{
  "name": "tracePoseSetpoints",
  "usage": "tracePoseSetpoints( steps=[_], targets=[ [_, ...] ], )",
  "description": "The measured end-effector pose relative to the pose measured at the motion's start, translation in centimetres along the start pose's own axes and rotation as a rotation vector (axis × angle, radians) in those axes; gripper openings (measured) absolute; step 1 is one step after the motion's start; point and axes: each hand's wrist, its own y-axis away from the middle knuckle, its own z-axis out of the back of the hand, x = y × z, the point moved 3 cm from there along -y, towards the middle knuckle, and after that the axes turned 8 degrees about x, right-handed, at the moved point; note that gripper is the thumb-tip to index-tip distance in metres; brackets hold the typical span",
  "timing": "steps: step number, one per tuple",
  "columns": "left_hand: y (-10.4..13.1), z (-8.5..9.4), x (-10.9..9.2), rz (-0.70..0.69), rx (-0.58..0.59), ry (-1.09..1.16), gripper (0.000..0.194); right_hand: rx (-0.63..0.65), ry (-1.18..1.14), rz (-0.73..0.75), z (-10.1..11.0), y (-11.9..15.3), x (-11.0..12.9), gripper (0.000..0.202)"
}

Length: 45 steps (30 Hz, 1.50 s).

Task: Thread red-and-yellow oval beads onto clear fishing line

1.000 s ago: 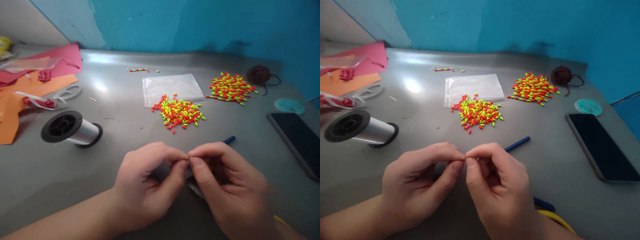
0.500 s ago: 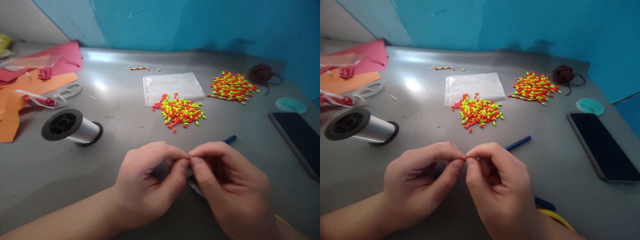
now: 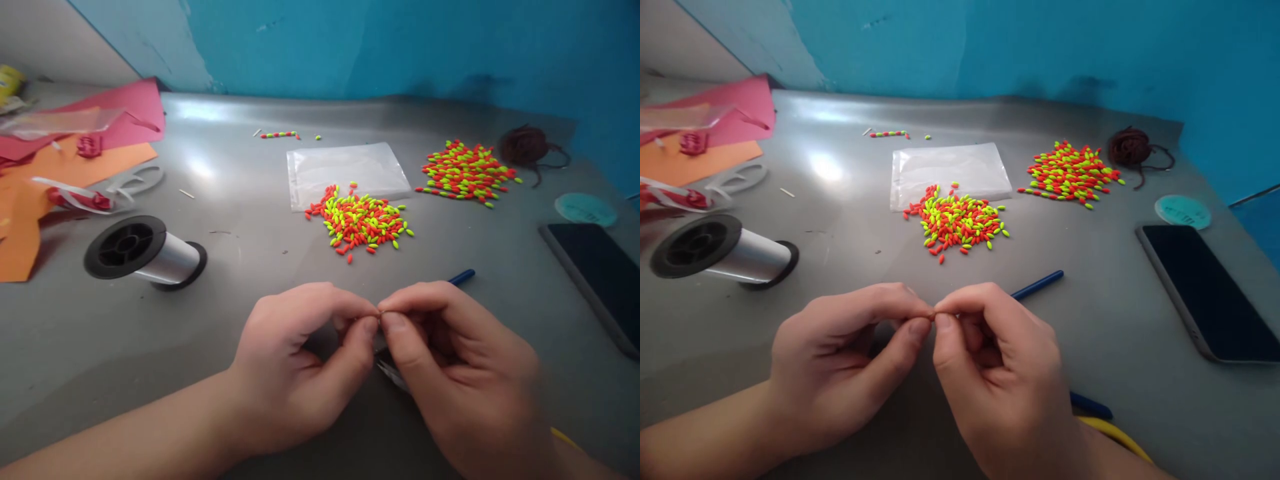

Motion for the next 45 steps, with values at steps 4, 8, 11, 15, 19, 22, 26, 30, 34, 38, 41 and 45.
tracePoseSetpoints(
  steps=[4,8,11,15,19,22,26,30,34,38,41,45],
  targets=[
    [0.05,-0.08,0.14,-0.007,0.010,-0.006,0.012,0.005,0.008,-0.004,-0.08,-0.05,-0.05,0.016],
    [0.02,-0.09,0.16,-0.022,0.005,-0.021,0.012,0.011,0.019,0.001,-0.07,-0.01,0.08,0.016],
    [0.02,-0.10,0.07,-0.034,-0.003,-0.046,0.013,0.006,0.027,0.004,-0.03,0.02,0.14,0.016],
    [0.12,-0.10,-0.12,-0.062,-0.017,-0.063,0.014,0.000,0.023,0.001,-0.06,0.12,-0.06,0.017],
    [0.31,-0.11,-0.06,-0.067,-0.012,-0.051,0.014,0.002,0.014,-0.010,-0.11,0.28,-0.19,0.017],
    [0.36,-0.17,0.15,-0.074,-0.019,-0.039,0.014,-0.003,0.022,-0.012,-0.10,0.24,-0.07,0.017],
    [0.28,-0.21,0.36,-0.083,-0.042,-0.037,0.012,-0.004,0.045,-0.010,-0.05,-0.14,0.30,0.016],
    [0.31,-0.14,0.31,-0.080,-0.046,-0.044,0.012,0.002,0.050,-0.016,-0.02,-0.41,0.60,0.015],
    [0.46,-0.12,0.26,-0.071,-0.041,-0.052,0.013,-0.010,0.039,-0.016,-0.04,-0.28,0.59,0.015],
    [0.46,-0.15,0.28,-0.068,-0.043,-0.051,0.013,-0.004,0.032,-0.027,-0.08,-0.12,0.50,0.014],
    [0.39,-0.13,0.29,-0.065,-0.038,-0.046,0.013,0.012,0.018,-0.027,-0.08,-0.13,0.53,0.015],
    [0.39,-0.14,0.30,-0.078,-0.028,-0.031,0.013,0.018,-0.021,-0.015,-0.01,-0.14,0.48,0.016]
  ],
)
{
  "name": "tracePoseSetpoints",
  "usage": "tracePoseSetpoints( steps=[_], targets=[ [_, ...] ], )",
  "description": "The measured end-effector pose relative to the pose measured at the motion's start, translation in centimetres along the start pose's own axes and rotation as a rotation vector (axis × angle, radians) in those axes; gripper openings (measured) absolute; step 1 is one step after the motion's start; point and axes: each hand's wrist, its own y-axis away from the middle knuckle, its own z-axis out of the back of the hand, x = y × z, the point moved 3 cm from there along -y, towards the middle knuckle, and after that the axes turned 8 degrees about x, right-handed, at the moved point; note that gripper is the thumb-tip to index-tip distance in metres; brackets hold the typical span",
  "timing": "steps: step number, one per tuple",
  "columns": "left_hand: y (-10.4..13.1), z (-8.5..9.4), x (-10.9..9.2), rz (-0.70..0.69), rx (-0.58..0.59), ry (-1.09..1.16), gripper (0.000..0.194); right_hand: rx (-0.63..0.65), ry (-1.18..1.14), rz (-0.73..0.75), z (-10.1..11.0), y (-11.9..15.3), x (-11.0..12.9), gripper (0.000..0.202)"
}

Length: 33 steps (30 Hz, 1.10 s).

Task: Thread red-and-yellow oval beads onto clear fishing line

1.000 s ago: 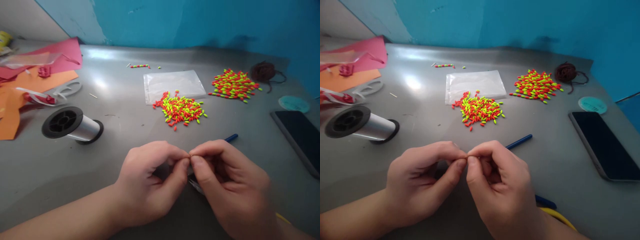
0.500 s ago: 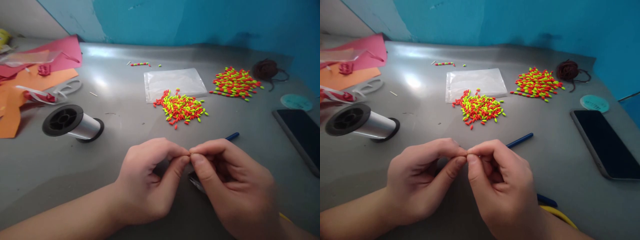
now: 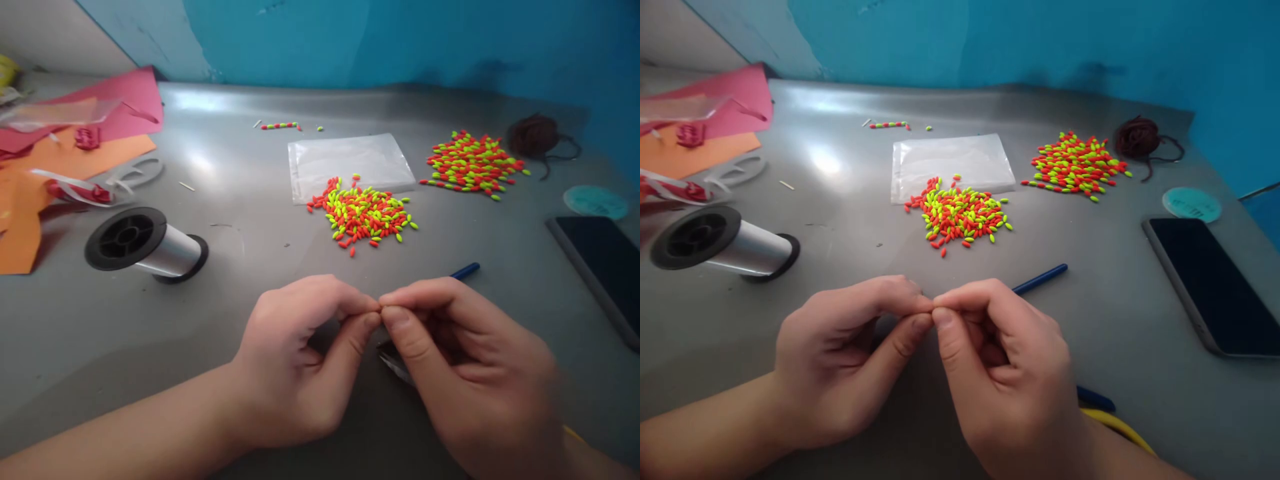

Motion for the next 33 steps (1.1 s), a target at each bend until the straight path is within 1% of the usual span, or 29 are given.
tracePoseSetpoints(
  steps=[7,12,19,23,33],
  targets=[
    [0.04,-0.04,0.12,0.010,0.015,0.030,0.012,0.019,-0.043,0.018,0.09,0.25,-0.26,0.018],
    [0.12,-0.01,0.21,0.036,0.018,0.065,0.013,0.012,-0.075,0.023,0.23,0.10,-0.15,0.016],
    [0.12,0.07,0.40,0.073,-0.026,0.086,0.010,0.040,-0.081,-0.026,0.04,0.22,-0.32,0.017],
    [0.11,-0.03,0.45,0.084,-0.025,0.099,0.009,0.032,-0.095,-0.067,0.03,0.23,-0.35,0.015],
    [0.06,-0.03,0.52,0.093,-0.043,0.074,0.009,0.018,-0.155,-0.104,-0.04,0.14,-0.41,0.026]
  ],
)
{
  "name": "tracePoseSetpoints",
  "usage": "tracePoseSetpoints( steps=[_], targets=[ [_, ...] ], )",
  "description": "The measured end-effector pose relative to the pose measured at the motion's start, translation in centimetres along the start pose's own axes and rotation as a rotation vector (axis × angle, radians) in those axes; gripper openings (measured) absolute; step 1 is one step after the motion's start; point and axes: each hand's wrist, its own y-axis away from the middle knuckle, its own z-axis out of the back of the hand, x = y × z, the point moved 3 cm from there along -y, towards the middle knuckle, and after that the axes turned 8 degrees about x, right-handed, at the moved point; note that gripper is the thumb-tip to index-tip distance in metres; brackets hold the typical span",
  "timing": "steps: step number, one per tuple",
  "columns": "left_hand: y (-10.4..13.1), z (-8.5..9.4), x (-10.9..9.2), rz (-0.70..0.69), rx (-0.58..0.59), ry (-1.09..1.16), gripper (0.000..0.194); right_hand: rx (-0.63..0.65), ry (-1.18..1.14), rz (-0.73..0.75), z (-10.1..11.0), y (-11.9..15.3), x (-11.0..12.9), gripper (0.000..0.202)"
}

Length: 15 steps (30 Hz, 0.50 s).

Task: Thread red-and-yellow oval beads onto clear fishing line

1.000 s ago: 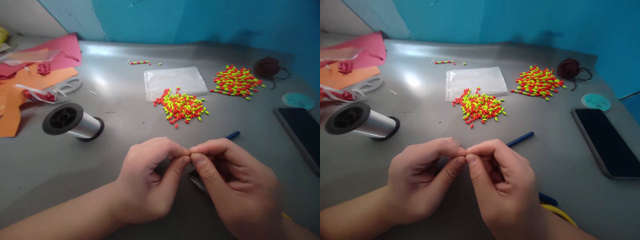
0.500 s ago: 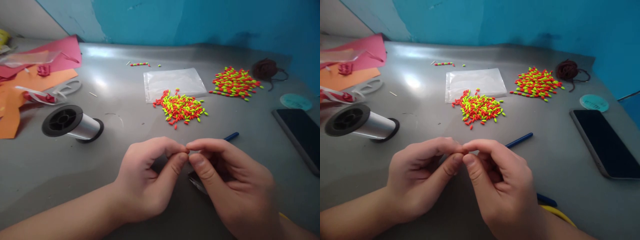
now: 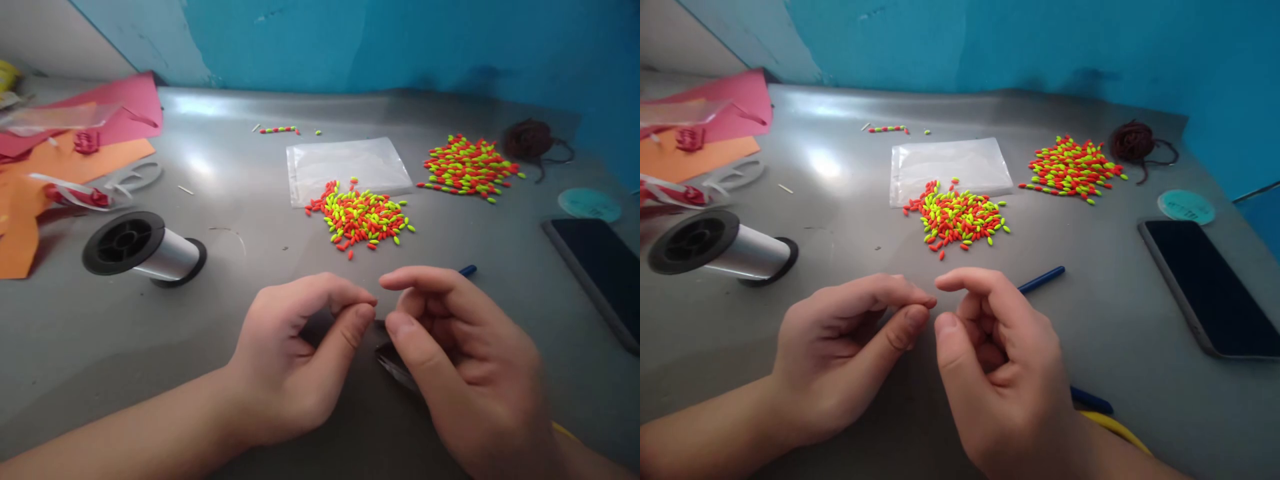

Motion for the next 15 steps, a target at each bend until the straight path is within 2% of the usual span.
tracePoseSetpoints(
  steps=[4,15],
  targets=[
    [-0.05,0.04,-0.18,0.011,-0.002,-0.009,0.010,0.006,-0.067,0.001,0.13,0.10,0.01,0.031],
    [-0.03,0.03,-0.15,-0.012,-0.012,-0.028,0.009,0.053,-0.205,-0.029,0.27,0.45,-0.91,0.016]
  ],
)
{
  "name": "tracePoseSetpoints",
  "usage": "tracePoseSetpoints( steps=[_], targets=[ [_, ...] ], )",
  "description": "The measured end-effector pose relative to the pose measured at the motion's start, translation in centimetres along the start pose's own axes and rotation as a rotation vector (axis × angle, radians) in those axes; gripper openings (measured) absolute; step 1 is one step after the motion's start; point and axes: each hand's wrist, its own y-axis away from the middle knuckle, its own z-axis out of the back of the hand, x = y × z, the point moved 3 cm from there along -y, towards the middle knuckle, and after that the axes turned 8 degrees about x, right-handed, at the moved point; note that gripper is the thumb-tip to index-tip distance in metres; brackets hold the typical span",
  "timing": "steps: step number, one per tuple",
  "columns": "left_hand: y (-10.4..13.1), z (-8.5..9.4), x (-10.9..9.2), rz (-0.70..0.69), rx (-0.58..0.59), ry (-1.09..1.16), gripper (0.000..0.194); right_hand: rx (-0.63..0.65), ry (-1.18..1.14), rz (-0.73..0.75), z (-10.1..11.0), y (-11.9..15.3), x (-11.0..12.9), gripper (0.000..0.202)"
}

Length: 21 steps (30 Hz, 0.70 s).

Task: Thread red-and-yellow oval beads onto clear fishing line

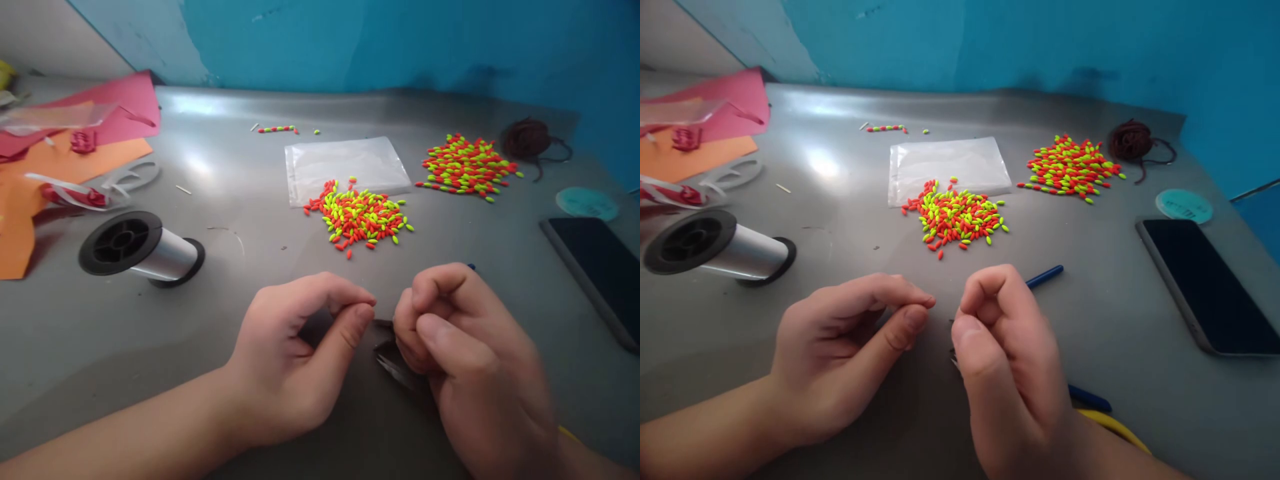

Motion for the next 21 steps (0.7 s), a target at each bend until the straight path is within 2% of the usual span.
tracePoseSetpoints(
  steps=[5,8,14,21],
  targets=[
    [-0.09,0.04,-0.05,-0.011,0.010,0.002,0.009,0.041,-0.021,0.018,0.16,0.02,-0.23,0.017],
    [-0.19,-0.03,-0.20,0.009,0.038,0.054,0.011,0.014,-0.001,0.009,0.10,0.07,-0.08,0.019],
    [-0.59,-0.55,-0.26,0.167,0.196,0.353,0.013,0.008,-0.002,0.003,0.00,0.12,-0.02,0.017],
    [-0.93,-0.77,0.51,0.361,0.279,0.658,0.010,0.009,0.031,-0.001,0.09,-0.09,-0.01,0.023]
  ],
)
